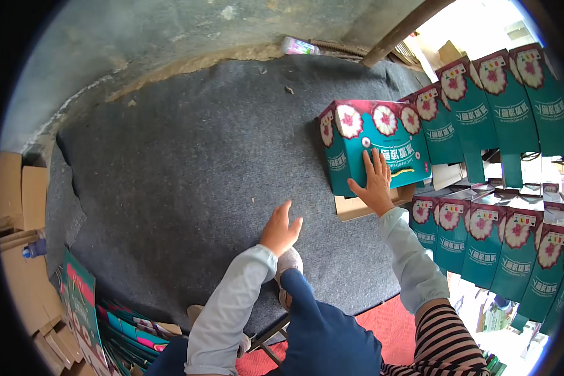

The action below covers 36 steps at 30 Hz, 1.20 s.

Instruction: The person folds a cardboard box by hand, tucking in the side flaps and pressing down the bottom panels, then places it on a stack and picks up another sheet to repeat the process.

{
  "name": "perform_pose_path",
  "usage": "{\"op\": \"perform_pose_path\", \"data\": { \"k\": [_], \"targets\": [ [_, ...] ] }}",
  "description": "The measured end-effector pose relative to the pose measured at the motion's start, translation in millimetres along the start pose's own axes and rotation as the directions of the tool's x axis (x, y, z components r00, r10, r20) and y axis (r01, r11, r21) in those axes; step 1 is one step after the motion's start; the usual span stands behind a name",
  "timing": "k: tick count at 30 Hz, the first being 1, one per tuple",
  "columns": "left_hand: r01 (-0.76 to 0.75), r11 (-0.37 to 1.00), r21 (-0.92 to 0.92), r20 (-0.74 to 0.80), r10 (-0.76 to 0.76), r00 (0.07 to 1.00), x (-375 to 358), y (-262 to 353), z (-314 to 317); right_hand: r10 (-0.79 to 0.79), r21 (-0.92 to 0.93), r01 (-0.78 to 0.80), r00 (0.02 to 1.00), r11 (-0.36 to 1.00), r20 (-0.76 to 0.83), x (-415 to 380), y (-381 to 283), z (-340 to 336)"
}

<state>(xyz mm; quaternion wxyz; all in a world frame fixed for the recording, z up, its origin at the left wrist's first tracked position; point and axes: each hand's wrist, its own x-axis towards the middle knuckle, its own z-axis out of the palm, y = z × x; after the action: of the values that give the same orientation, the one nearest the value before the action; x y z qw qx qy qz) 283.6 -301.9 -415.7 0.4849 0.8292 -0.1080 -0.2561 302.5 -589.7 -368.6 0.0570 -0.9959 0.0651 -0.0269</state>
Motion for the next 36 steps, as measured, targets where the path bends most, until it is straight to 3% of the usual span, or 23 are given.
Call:
{"op": "perform_pose_path", "data": {
  "k": [4, 7, 9, 11, 12, 14, 17, 20, 22, 23, 24, 25, 26, 27, 28, 29, 31, 32, 33, 34, 35, 36],
  "targets": [
    [-0.031, 1.0, 0.006, 0.056, 0.031, 0.998, -46.0, 2.4, -25.7, -0.002, -0.024, 0.003, 1.0, 1.0, 0.027, -1.7, -3.6, -2.1],
    [0.008, 0.999, -0.04, -0.016, -0.009, 1.0, -82.3, 8.1, -57.7, -0.143, 0.007, 0.143, 0.99, 0.99, 0.014, 5.2, 0.7, -3.7],
    [0.065, 0.998, -0.016, -0.069, -0.066, 0.995, -105.6, 17.0, -87.4, -0.328, 0.081, 0.332, 0.943, 0.94, -0.058, 7.9, 12.8, 4.4],
    [0.105, 0.994, 0.036, -0.12, -0.1, 0.988, -134.2, 24.8, -115.4, -0.384, 0.037, 0.386, 0.921, 0.922, -0.064, 11.0, 26.6, 18.1],
    [0.11, 0.991, 0.072, -0.145, -0.098, 0.984, -148.2, 27.5, -125.7, -0.364, 0.09, 0.366, 0.931, 0.926, -0.042, 11.8, 16.9, 7.0],
    [0.143, 0.982, 0.124, -0.136, -0.126, 0.983, -180.2, 35.7, -147.7, -0.353, 0.001, 0.354, 0.933, 0.935, -0.065, 10.1, 17.1, 10.0],
    [0.133, 0.972, 0.195, -0.092, -0.116, 0.989, -227.2, 59.4, -179.1, -0.262, -0.138, 0.265, 0.964, 0.954, 0.042, 13.1, 19.4, 11.4],
    [0.092, 0.952, 0.292, -0.114, -0.061, 0.992, -295.3, 75.2, -226.1, -0.082, -0.175, 0.134, 0.957, 0.975, 0.277, 36.5, 23.4, 14.8],
    [0.122, 0.947, 0.296, -0.296, -0.031, 0.955, -359.3, 76.9, -260.7, -0.229, -0.085, 0.26, 0.935, 0.962, 0.269, 45.4, -5.4, 17.4],
    [0.208, 0.956, 0.208, -0.41, -0.107, 0.906, -395.4, 71.1, -276.3, -0.292, -0.046, 0.313, 0.922, 0.949, 0.254, 50.7, -20.0, 13.7],
    [0.274, 0.955, 0.109, -0.507, -0.184, 0.842, -433.8, 64.6, -288.3, -0.358, 0.202, 0.312, 0.897, 0.928, 0.259, 48.3, -52.4, -3.4],
    [0.329, 0.936, 0.126, -0.601, -0.191, 0.776, -472.9, 51.7, -295.1, -0.422, 0.437, 0.287, 0.872, 0.853, 0.25, 34.6, -110.1, -41.7],
    [0.385, 0.913, 0.136, -0.686, -0.193, 0.701, -508.5, 37.7, -300.3, -0.528, 0.594, 0.35, 0.836, 0.724, 0.152, 23.2, -156.1, -72.2],
    [0.48, 0.874, 0.07, -0.723, -0.288, 0.628, -537.4, 31.5, -299.7, -0.61, 0.723, 0.398, 0.791, 0.564, 0.04, 6.8, -201.4, -105.9],
    [0.565, 0.825, -0.004, -0.749, -0.376, 0.545, -561.9, 25.4, -295.2, -0.66, 0.749, 0.471, 0.749, 0.466, -0.06, -18.6, -257.0, -160.8],
    [0.59, 0.807, -0.021, -0.752, -0.401, 0.523, -581.9, 10.6, -289.1, -0.697, 0.76, 0.54, 0.698, 0.363, -0.163, -50.2, -303.3, -221.6],
    [0.63, 0.775, -0.048, -0.75, -0.445, 0.489, -601.9, -29.5, -276.1, -0.757, 0.666, 0.718, 0.547, 0.203, -0.359, -108.1, -348.2, -318.0],
    [0.605, 0.793, -0.071, -0.723, -0.459, 0.517, -601.0, -40.9, -272.9, -0.696, 0.433, 0.901, 0.321, 0.015, -0.643, -127.0, -352.1, -341.6],
    [0.581, 0.808, -0.095, -0.691, -0.474, 0.546, -601.2, -50.8, -268.7, -0.678, 0.382, 0.913, 0.192, -0.141, -0.71, -150.2, -358.5, -369.2],
    [0.559, 0.82, -0.121, -0.655, -0.489, 0.576, -601.2, -64.0, -260.4, -0.646, 0.32, 0.901, 0.06, -0.293, -0.761, -173.2, -364.8, -396.7],
    [0.439, 0.89, -0.12, -0.755, -0.369, 0.541, -602.2, -91.6, -244.9, -0.565, 0.315, 0.783, -0.055, -0.536, -0.824, -189.6, -374.2, -420.6],
    [0.378, 0.909, -0.173, -0.772, -0.364, 0.521, -602.8, -91.5, -238.0, -0.447, 0.279, 0.608, -0.142, -0.743, -0.883, -203.4, -383.5, -438.8]
  ]
}}
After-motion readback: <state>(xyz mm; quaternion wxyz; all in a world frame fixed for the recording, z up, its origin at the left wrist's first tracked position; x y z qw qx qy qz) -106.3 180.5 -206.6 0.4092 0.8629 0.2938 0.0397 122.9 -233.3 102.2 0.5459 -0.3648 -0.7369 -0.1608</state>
